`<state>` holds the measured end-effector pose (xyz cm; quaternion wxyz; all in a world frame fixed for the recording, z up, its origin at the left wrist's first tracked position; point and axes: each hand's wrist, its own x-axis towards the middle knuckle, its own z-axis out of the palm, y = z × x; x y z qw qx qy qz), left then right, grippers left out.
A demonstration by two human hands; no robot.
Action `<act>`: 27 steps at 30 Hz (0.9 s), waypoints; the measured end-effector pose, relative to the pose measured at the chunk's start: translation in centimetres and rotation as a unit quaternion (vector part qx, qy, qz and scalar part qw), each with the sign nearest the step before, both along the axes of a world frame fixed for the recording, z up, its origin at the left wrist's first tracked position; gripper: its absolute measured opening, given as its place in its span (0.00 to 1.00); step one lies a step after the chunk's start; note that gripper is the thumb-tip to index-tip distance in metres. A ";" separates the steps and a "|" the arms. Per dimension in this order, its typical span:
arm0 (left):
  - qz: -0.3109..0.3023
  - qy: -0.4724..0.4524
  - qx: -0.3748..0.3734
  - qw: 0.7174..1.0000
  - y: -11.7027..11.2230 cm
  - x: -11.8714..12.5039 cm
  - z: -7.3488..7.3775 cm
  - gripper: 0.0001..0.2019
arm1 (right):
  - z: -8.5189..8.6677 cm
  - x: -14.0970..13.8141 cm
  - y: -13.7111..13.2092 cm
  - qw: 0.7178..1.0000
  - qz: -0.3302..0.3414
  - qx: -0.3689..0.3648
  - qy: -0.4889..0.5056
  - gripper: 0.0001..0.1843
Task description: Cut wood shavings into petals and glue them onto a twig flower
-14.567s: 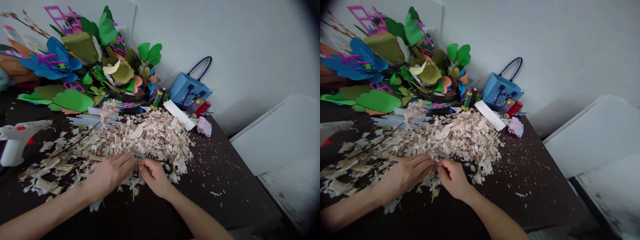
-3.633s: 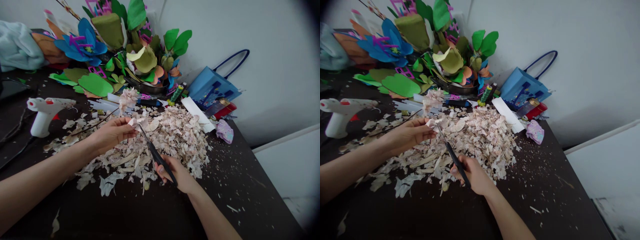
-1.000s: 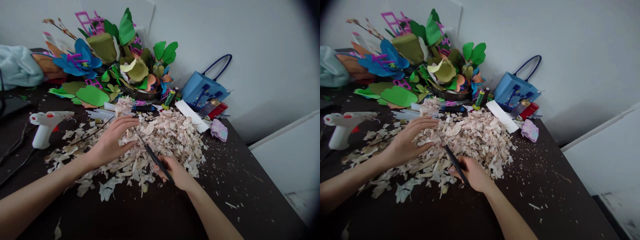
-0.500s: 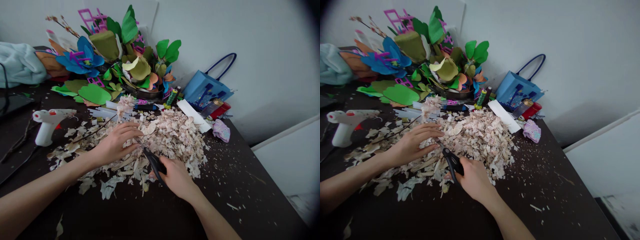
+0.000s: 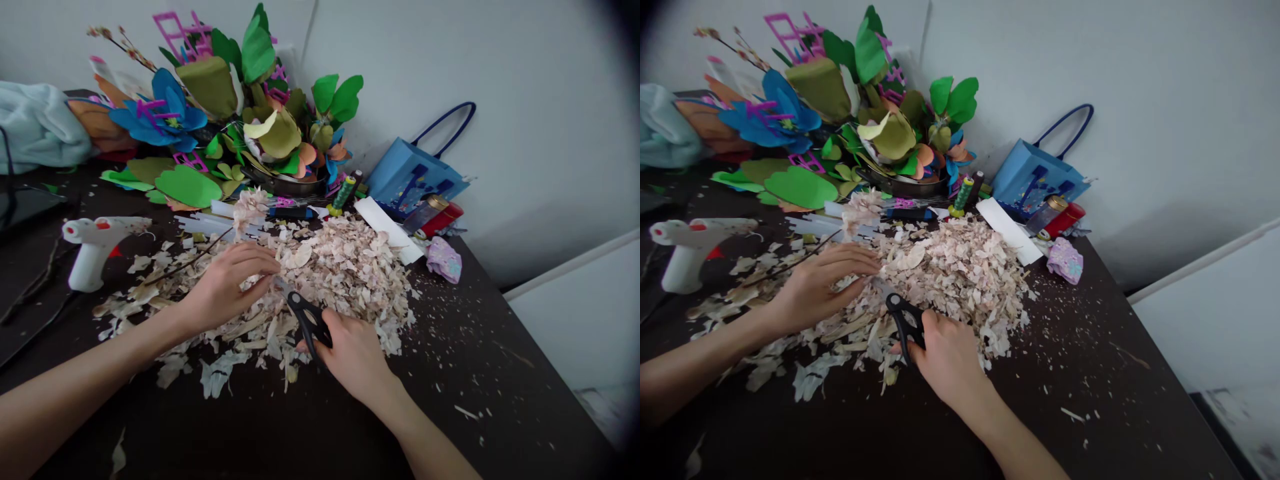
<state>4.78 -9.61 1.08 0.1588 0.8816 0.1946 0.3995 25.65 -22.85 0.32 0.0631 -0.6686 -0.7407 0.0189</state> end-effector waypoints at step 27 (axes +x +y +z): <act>-0.162 -0.018 -0.215 0.963 -3.3 1.0 0.3 0.14 | -0.2 -0.7 0.8 0.611 -0.087 -0.130 0.776 0.17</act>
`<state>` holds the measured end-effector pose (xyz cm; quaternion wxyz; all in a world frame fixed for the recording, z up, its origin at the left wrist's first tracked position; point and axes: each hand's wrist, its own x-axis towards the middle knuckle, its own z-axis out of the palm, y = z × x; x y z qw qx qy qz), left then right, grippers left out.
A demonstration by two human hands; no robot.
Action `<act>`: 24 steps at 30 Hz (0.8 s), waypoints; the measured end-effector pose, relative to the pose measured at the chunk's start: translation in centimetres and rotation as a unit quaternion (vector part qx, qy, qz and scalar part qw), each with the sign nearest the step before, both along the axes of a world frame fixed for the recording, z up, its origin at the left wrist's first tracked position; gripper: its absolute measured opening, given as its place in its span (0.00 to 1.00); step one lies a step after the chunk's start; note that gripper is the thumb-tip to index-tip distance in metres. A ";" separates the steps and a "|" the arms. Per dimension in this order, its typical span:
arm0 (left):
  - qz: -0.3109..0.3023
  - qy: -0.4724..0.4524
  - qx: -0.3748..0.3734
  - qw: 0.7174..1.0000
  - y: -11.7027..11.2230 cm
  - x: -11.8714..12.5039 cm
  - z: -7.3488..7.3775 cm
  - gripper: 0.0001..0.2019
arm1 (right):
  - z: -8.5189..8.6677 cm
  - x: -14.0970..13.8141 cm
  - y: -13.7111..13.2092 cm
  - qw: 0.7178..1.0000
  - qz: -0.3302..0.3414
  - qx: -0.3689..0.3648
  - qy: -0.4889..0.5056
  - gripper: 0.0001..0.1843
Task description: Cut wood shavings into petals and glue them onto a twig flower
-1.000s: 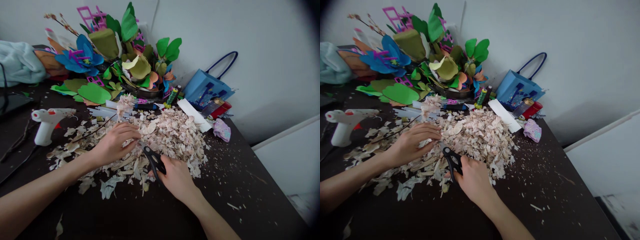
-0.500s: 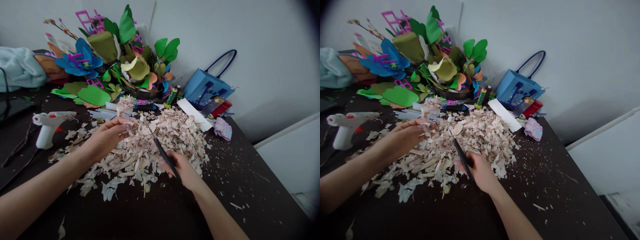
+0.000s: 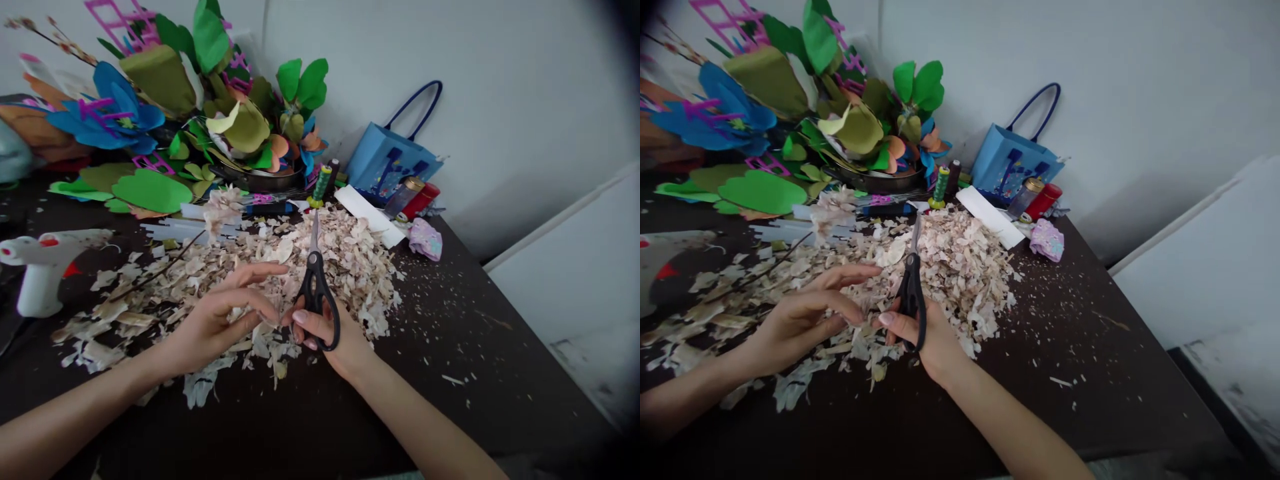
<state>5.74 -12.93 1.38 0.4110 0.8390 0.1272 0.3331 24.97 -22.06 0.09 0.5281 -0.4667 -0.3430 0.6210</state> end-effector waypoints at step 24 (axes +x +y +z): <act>0.067 0.012 -0.112 0.991 -0.9 0.7 -0.8 0.13 | 0.7 -0.7 -0.2 0.987 -0.094 0.072 -0.109 0.17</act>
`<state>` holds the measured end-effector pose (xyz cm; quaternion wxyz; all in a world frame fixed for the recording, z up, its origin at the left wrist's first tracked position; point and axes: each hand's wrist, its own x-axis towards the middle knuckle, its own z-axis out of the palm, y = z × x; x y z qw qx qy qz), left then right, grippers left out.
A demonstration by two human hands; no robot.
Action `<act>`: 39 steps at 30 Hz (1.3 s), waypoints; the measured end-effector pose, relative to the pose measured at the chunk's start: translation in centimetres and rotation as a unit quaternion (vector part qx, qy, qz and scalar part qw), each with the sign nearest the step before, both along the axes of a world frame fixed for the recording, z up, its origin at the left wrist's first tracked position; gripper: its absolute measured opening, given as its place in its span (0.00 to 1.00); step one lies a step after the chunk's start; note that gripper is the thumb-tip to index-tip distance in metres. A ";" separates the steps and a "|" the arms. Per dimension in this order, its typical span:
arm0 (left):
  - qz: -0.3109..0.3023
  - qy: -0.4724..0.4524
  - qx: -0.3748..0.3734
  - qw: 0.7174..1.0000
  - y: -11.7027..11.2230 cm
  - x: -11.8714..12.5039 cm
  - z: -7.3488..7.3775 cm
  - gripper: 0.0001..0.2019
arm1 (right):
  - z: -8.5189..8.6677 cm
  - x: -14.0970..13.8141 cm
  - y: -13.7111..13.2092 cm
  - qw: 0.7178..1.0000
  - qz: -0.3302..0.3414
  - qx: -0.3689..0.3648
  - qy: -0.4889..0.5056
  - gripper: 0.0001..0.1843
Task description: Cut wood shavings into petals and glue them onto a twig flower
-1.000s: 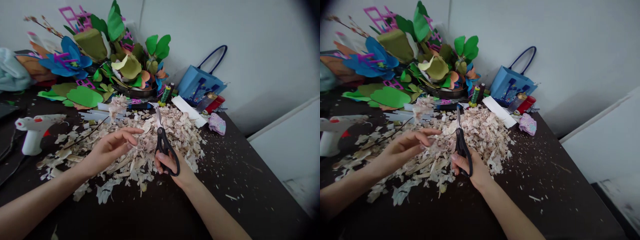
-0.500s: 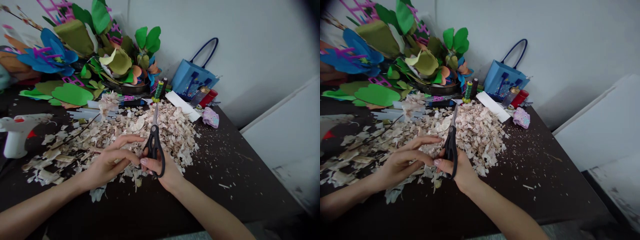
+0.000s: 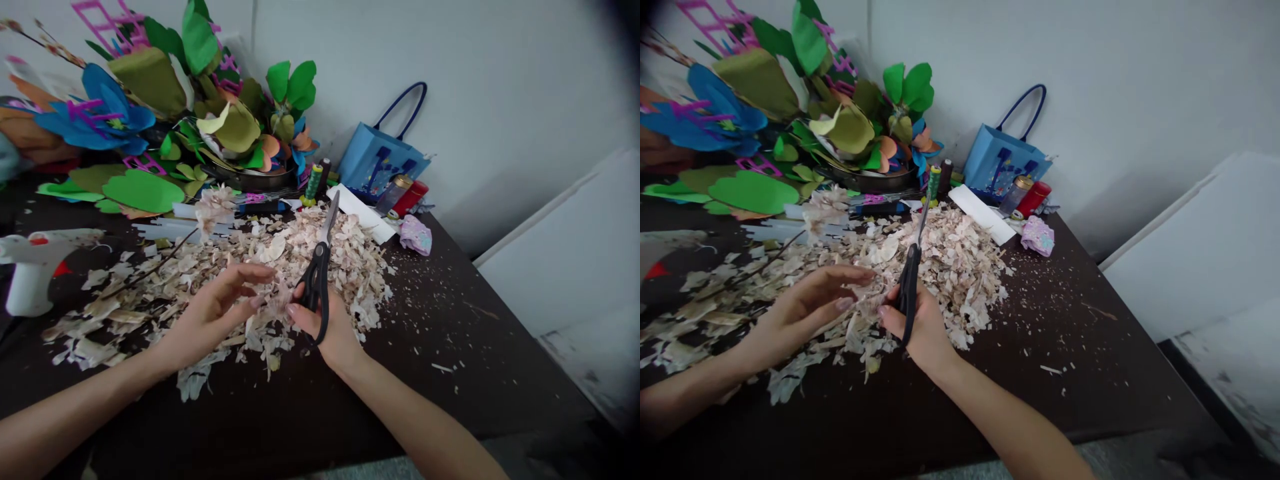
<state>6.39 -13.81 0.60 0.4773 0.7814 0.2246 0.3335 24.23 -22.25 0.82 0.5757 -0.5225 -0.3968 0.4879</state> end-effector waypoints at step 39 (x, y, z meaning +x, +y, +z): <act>0.008 -0.070 -0.334 0.940 0.7 -0.1 -0.8 0.08 | -0.8 0.1 -0.2 0.996 0.021 0.027 -0.086 0.14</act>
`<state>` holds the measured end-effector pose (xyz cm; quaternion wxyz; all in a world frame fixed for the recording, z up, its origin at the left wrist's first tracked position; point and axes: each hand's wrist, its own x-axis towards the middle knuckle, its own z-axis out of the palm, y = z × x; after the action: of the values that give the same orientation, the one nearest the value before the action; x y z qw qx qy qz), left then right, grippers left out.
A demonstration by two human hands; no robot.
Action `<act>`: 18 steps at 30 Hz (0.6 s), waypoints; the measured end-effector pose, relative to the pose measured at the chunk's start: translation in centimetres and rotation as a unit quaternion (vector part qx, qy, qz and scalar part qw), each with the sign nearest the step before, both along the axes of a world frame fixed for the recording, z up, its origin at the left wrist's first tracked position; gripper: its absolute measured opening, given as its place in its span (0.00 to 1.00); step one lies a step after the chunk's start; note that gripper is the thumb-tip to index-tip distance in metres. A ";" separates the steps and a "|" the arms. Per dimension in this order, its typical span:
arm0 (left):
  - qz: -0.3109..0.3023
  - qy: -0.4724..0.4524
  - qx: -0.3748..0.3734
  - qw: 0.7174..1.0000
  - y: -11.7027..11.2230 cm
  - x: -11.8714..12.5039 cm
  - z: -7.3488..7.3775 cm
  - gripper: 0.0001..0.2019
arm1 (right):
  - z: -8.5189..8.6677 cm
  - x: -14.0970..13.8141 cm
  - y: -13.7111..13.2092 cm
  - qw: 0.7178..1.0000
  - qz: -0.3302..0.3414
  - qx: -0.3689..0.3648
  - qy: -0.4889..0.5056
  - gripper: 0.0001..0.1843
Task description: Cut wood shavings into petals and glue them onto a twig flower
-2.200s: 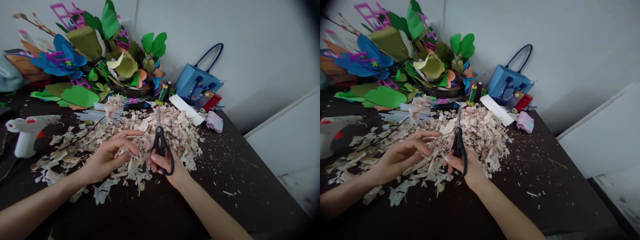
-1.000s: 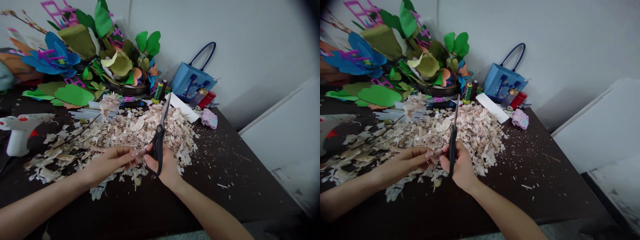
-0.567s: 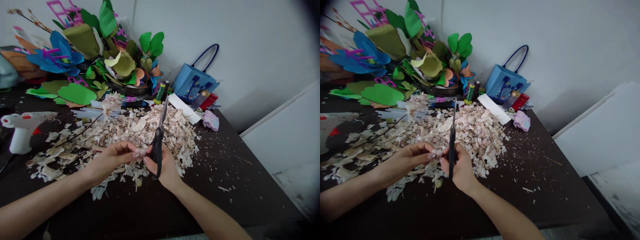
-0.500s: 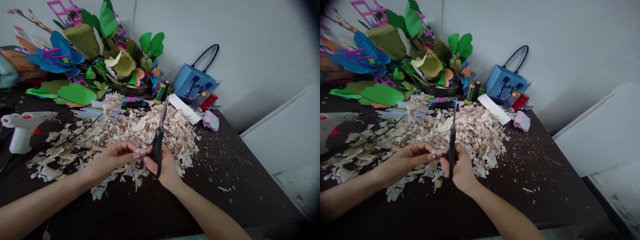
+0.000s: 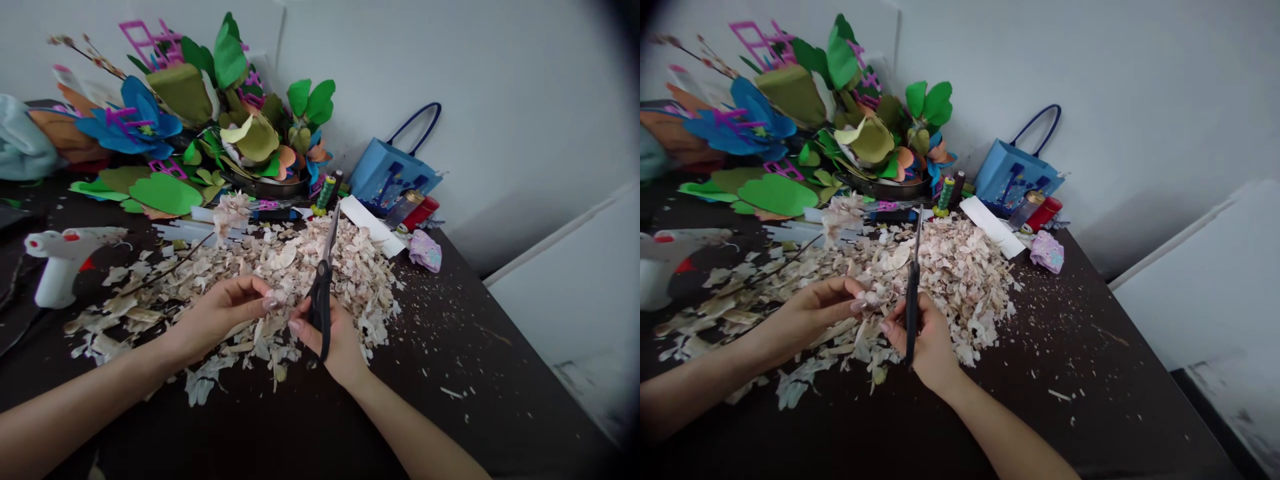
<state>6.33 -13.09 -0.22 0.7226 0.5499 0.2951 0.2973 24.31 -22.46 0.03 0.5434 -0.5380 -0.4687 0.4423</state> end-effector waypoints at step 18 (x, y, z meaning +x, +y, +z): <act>0.075 -0.034 0.057 0.995 3.7 -1.5 0.5 0.08 | 1.1 1.2 -0.8 0.982 0.176 -0.063 0.007 0.35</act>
<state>4.80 -9.36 0.29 0.6754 0.5563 0.2929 0.3855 25.47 -23.30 1.08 0.4254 -0.4774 -0.5236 0.5630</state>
